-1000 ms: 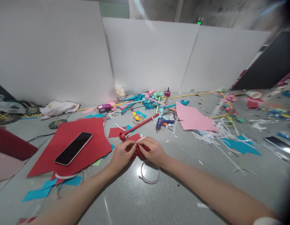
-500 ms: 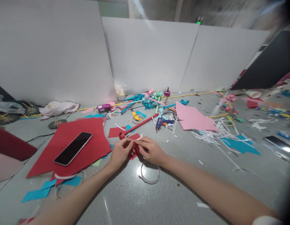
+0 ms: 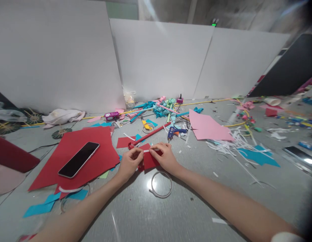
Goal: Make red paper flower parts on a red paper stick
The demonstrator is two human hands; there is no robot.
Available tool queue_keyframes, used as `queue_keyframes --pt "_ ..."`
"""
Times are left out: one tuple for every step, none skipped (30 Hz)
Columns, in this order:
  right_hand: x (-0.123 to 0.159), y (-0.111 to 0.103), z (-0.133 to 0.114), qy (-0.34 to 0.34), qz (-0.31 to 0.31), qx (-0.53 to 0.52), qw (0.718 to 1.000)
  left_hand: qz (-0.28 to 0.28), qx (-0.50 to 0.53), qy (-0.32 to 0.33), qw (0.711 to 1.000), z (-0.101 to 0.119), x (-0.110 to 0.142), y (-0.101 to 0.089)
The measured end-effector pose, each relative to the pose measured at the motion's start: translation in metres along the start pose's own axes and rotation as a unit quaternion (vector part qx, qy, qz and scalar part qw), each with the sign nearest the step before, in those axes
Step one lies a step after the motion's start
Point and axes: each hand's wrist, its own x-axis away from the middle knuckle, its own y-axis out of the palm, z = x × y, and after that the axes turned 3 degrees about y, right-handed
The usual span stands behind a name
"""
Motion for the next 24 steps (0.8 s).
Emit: queue_keyframes --pt "0.000 0.000 -0.001 -0.001 0.002 -0.004 1.000 -0.004 0.003 -0.006 1.000 -0.001 -0.001 0.000" --pt "0.000 -0.001 -0.001 -0.005 0.003 -0.007 1.000 -0.007 0.008 -0.011 1.000 -0.003 -0.002 0.000" --pt "0.000 -0.001 -0.002 -0.012 0.001 -0.010 1.000 -0.007 0.010 -0.013 1.000 -0.004 -0.002 0.000" --pt "0.001 -0.001 -0.002 -0.020 -0.002 -0.011 1.000 -0.008 0.007 -0.012 1.000 -0.005 -0.003 -0.001" --pt "0.001 -0.001 -0.002 -0.030 -0.006 -0.012 0.999 -0.009 -0.001 -0.007 1.000 -0.006 -0.004 -0.001" --pt "0.002 0.000 -0.002 -0.041 -0.010 -0.012 0.999 -0.012 -0.012 0.000 1.000 -0.007 -0.004 -0.001" --pt "0.002 0.000 -0.002 -0.052 -0.014 -0.010 0.999 -0.018 -0.025 0.004 1.000 -0.007 -0.004 -0.002" --pt "0.002 0.001 -0.002 -0.060 -0.016 -0.008 0.998 -0.024 -0.037 0.007 0.999 -0.007 -0.004 -0.002" --pt "0.003 0.001 -0.002 -0.064 -0.016 -0.005 0.998 -0.027 -0.047 0.008 0.998 -0.007 -0.004 -0.002" --pt "0.003 0.001 -0.001 -0.065 -0.014 -0.001 0.998 -0.023 -0.058 0.008 0.998 -0.006 -0.003 -0.002" --pt "0.003 0.001 -0.001 -0.062 -0.009 0.003 0.998 -0.014 -0.070 0.009 0.997 -0.006 -0.002 -0.002" --pt "0.003 0.001 -0.001 -0.059 -0.002 0.007 0.998 -0.003 -0.085 0.010 0.996 -0.005 -0.001 -0.003" --pt "0.003 0.001 -0.001 -0.055 0.006 0.010 0.998 0.009 -0.099 0.013 0.995 -0.004 -0.001 -0.003" --pt "0.003 0.001 0.000 -0.053 0.013 0.011 0.998 0.019 -0.111 0.015 0.993 -0.003 0.000 -0.003" --pt "0.003 0.001 0.000 -0.052 0.020 0.011 0.998 0.030 -0.121 0.016 0.992 -0.003 0.000 -0.003" --pt "0.003 0.001 0.001 -0.051 0.028 0.011 0.998 0.039 -0.129 0.016 0.991 -0.002 0.001 -0.003" --pt "0.002 0.001 0.002 -0.048 0.038 0.009 0.998 0.050 -0.136 0.017 0.989 -0.002 0.000 -0.003" --pt "0.002 0.001 0.004 -0.042 0.051 0.008 0.998 0.062 -0.141 0.017 0.988 -0.002 0.000 -0.004" --pt "0.002 0.001 0.005 -0.034 0.066 0.006 0.997 0.073 -0.145 0.017 0.987 -0.003 0.000 -0.004" --pt "0.002 0.002 0.006 -0.024 0.079 0.003 0.997 0.081 -0.148 0.016 0.986 -0.004 -0.001 -0.005" --pt "0.001 0.002 0.007 -0.013 0.087 -0.004 0.996 0.085 -0.148 0.014 0.985 -0.005 -0.003 -0.005" --pt "0.002 0.002 0.008 -0.003 0.088 -0.014 0.996 0.086 -0.145 0.010 0.986 -0.006 -0.004 -0.006" --pt "0.002 0.003 0.008 0.007 0.084 -0.025 0.996 0.085 -0.141 0.004 0.986 -0.008 -0.005 -0.007" --pt "0.002 0.002 0.008 0.014 0.079 -0.034 0.996 0.085 -0.135 -0.003 0.987 -0.011 -0.007 -0.007"
